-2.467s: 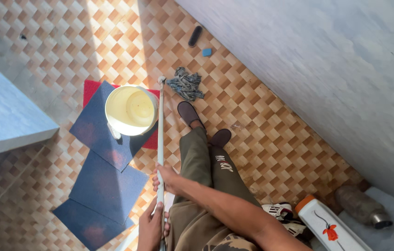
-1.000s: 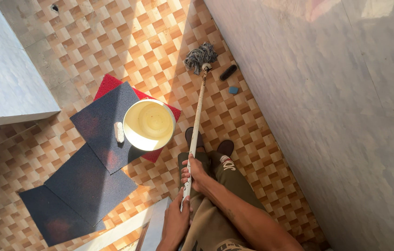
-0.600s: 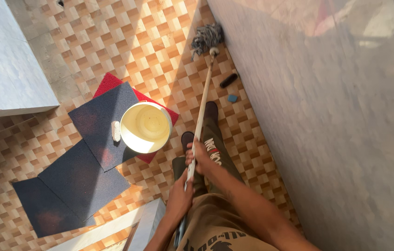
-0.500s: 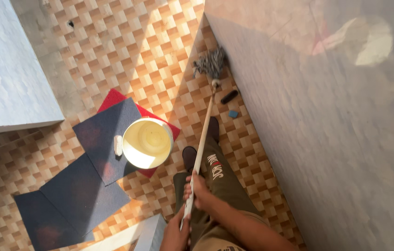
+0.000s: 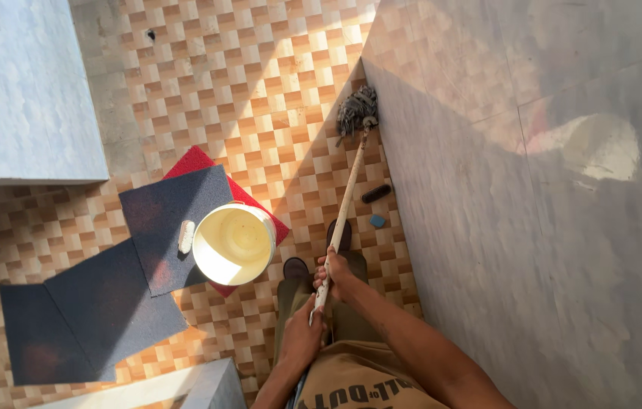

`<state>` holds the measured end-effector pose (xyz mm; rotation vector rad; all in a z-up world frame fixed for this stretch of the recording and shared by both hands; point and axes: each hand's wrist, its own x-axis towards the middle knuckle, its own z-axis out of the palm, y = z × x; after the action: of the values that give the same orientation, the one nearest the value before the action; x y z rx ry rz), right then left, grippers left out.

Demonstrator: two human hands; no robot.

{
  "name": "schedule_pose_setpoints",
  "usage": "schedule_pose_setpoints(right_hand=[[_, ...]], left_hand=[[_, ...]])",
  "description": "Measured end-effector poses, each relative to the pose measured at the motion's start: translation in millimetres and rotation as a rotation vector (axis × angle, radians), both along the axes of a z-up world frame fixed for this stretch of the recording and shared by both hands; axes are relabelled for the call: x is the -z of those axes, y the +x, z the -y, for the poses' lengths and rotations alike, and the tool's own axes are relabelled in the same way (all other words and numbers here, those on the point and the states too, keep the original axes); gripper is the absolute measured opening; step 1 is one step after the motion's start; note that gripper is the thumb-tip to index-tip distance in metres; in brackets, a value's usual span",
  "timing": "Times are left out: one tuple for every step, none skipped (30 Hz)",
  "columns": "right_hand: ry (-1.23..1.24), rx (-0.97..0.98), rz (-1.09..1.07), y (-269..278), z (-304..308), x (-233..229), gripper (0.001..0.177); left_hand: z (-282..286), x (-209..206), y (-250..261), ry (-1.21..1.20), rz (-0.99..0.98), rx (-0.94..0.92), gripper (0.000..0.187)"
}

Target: The person is mopping the tiled floor of various rooms and hallways by moving a mop across the surface while holding the handle with both hands.

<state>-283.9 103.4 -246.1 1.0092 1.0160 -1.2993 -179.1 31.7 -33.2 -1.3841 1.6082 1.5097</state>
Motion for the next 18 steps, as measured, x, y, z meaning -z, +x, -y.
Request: schedule_pose_setpoints(right_hand=[[0.000,-0.021,0.001,-5,2,0,0.046],[-0.019,-0.039,0.015,-8,5,1,0.048],[-0.048,-0.054,0.019,-16,16,4,0.049],[-0.058,-0.073,0.011,-19,25,5,0.049],[-0.064,-0.146,0.032,-12,31,3,0.048],[-0.070,-0.219,0.053,-8,38,2,0.048],[-0.072,-0.238,0.058,-3,43,1,0.048],[-0.087,-0.265,0.084,2,48,0,0.048],[-0.100,-0.284,0.101,3,53,-1,0.049],[-0.098,-0.296,0.097,9,56,-6,0.049],[-0.087,-0.327,0.109,15,61,-11,0.048],[-0.077,-0.357,0.121,18,67,-15,0.047],[-0.073,-0.369,0.114,21,69,-20,0.047],[-0.090,-0.363,0.120,24,72,-25,0.046],[-0.109,-0.353,0.130,25,76,-29,0.045],[-0.110,-0.363,0.126,22,76,-32,0.045],[-0.138,-0.309,0.117,18,73,-36,0.044],[-0.166,-0.255,0.109,11,73,-39,0.044]], left_hand=[[2,3,-5,-0.001,0.011,-0.005,0.052],[2,5,-6,-0.002,0.021,-0.010,0.052],[4,7,-8,-0.012,0.012,-0.029,0.052],[3,7,-6,-0.007,0.029,-0.078,0.053],[1,6,-3,0.000,0.052,-0.131,0.054],[2,8,-2,-0.007,0.049,-0.153,0.054],[1,7,2,-0.025,0.072,-0.178,0.054],[0,6,7,-0.043,0.095,-0.202,0.054],[0,3,11,-0.041,0.091,-0.214,0.054],[0,-3,17,-0.026,0.086,-0.263,0.054],[6,-6,17,-0.014,0.072,-0.307,0.055],[14,-8,18,-0.017,0.059,-0.315,0.055],[17,-13,21,0.025,0.119,-0.337,0.056],[17,-16,22,0.067,0.179,-0.359,0.056],[19,-17,21,0.067,0.174,-0.368,0.056],[20,-17,19,0.069,0.180,-0.353,0.056],[22,-15,18,0.071,0.188,-0.331,0.056],[23,-10,15,0.071,0.185,-0.333,0.056]])
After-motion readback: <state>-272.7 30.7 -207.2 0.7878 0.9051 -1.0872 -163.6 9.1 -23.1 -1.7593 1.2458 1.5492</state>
